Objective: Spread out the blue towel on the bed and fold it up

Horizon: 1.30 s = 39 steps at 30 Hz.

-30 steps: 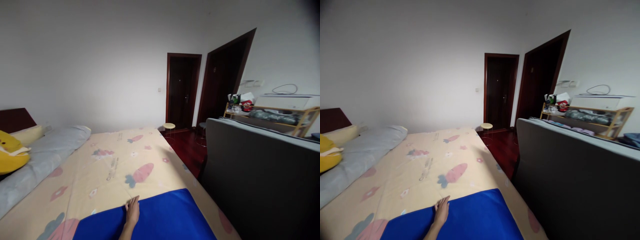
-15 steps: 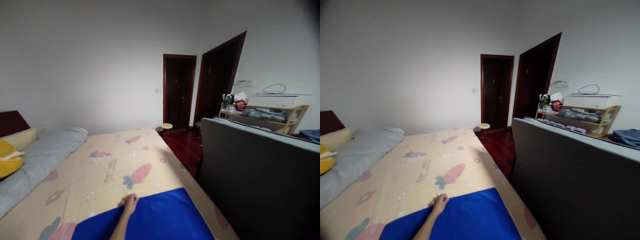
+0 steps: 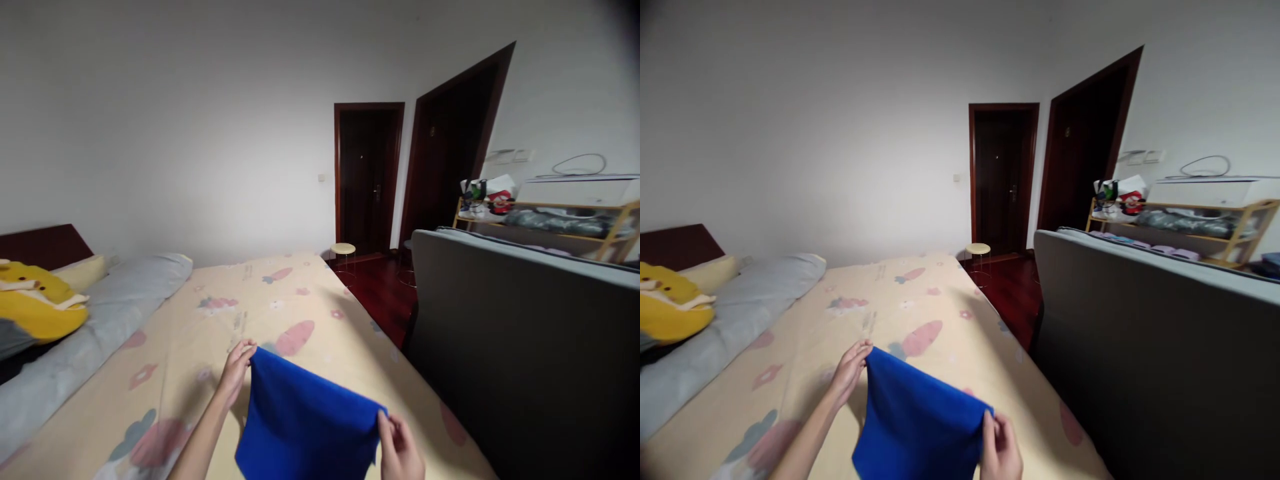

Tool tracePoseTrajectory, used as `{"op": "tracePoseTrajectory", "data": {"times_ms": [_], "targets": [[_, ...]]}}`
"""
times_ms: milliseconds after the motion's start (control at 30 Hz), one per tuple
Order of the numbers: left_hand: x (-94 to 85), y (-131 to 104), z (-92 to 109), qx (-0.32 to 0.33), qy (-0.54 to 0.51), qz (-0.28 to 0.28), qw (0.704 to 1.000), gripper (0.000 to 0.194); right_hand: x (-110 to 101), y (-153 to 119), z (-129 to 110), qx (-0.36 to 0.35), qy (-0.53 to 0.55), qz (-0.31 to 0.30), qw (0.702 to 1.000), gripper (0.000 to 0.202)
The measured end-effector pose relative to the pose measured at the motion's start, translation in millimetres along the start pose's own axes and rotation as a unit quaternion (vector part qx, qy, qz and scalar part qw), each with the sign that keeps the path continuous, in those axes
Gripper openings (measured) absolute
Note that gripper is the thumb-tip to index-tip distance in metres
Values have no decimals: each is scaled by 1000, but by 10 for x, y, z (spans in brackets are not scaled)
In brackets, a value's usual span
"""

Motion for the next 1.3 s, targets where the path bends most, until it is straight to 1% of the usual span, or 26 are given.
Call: {"op": "tracePoseTrajectory", "data": {"times_ms": [33, 67, 133, 167, 233, 300, 367, 467, 533, 600, 767, 833, 900, 967, 1067, 1133, 1200, 1300], "targets": [[-76, -45, 175, 6, -25, 0, 1000, 44, -39, 105, -207, 0, 39, 24, 999, 56], [-145, -94, 348, 11, -50, -4, 999, 44, -54, 198, -432, -5, 68, 25, 997, 59], [-266, -200, 664, 15, -94, -25, 995, 42, -63, 348, -901, -34, 93, 5, 995, 67], [-324, -254, 800, 15, -105, -38, 994, 39, -60, 407, -1125, -54, 93, -12, 994, 67], [-441, -355, 1022, 12, -100, -60, 993, 37, -32, 502, -1510, -94, 77, -51, 991, 60], [-557, -444, 1190, 11, -74, -70, 995, 39, 31, 579, -1786, -120, 58, -97, 986, 55], [-659, -517, 1323, 12, -46, -73, 996, 43, 122, 637, -1967, -128, 51, -147, 979, 56], [-800, -592, 1505, 30, -3, -50, 998, 46, 266, 678, -2146, -137, 48, -212, 967, 62], [-885, -626, 1625, 47, 29, -26, 998, 47, 346, 684, -2243, -150, 31, -239, 959, 65], [-953, -656, 1737, 54, 63, -5, 997, 46, 399, 687, -2331, -161, 18, -249, 955, 64], [-1077, -707, 1973, 34, 139, 38, 989, 38, 471, 687, -2516, -182, -2, -262, 948, 55], [-1127, -702, 2051, 48, 168, 46, 983, 34, 498, 685, -2556, -185, -24, -275, 943, 52], [-1176, -681, 2102, 71, 193, 41, 978, 31, 520, 688, -2577, -185, -54, -287, 938, 53], [-1207, -652, 2119, 91, 215, 12, 972, 29, 533, 690, -2596, -193, -88, -299, 930, 55], [-1242, -615, 2098, 108, 256, -33, 960, 32, 553, 667, -2646, -232, -151, -319, 906, 54], [-1260, -589, 2072, 114, 286, -49, 950, 35, 569, 659, -2679, -253, -187, -325, 892, 51], [-1263, -552, 2038, 118, 297, -59, 946, 37, 599, 678, -2694, -254, -204, -331, 885, 49], [-1252, -461, 1970, 115, 286, -66, 949, 39, 701, 754, -2658, -232, -198, -355, 884, 48]]}}
Point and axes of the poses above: each hand's wrist, its own y-axis towards the middle knuckle, its own x-axis out of the palm, z = x × y, the point moved 6 cm from there along y, towards the middle knuckle, and after that the axes turned 10 degrees about x, right-handed, at the moved point
